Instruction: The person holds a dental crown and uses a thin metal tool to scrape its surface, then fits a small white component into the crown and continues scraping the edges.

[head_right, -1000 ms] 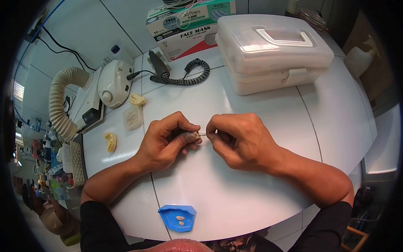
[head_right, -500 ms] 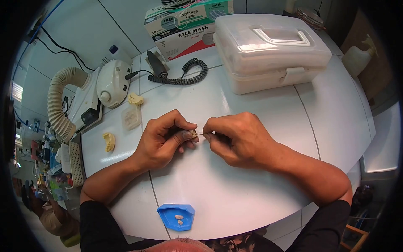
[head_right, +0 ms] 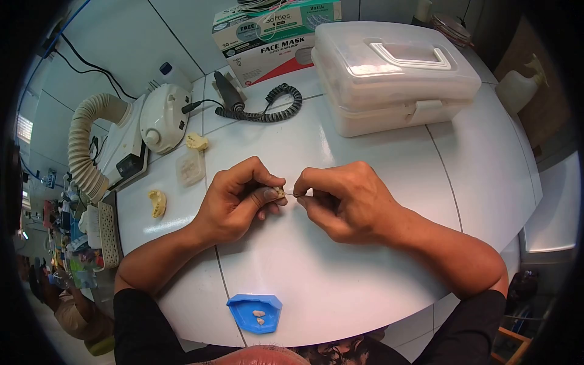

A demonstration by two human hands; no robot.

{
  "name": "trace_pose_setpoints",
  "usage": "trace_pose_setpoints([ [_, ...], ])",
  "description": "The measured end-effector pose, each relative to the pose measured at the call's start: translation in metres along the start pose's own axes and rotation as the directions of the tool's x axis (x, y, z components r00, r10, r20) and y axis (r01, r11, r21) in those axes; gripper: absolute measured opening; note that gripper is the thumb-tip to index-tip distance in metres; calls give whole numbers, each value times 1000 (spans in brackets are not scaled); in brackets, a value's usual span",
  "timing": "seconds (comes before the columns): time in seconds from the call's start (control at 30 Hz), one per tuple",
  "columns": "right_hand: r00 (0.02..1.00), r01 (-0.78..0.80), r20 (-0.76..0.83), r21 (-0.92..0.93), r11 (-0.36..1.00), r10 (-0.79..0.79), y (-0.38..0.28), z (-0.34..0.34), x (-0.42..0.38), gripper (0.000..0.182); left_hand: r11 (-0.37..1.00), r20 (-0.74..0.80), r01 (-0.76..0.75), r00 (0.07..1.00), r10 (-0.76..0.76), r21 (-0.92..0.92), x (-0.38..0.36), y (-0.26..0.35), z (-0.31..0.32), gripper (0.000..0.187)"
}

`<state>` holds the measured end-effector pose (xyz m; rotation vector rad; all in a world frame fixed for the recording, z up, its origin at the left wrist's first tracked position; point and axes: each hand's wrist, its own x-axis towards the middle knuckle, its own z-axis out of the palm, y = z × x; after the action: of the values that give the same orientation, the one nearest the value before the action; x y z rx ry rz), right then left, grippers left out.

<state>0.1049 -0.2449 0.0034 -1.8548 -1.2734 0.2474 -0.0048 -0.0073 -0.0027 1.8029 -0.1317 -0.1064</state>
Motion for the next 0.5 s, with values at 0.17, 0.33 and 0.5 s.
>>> trace_pose_setpoints([
  [0.17,999,29,-22,-8,1000,-30,1,3,0,12,1000,1,2,1000,-2,-3,0,-2,1,9],
  [0.33,1000,7,-1,-6,1000,-7,1,0,0,9,1000,4,-4,1000,4,1,1,-1,1,9],
  [0.5,1000,0,-7,20,1000,1,2,1,0,9,1000,8,-18,1000,18,12,1,-2,1,10],
])
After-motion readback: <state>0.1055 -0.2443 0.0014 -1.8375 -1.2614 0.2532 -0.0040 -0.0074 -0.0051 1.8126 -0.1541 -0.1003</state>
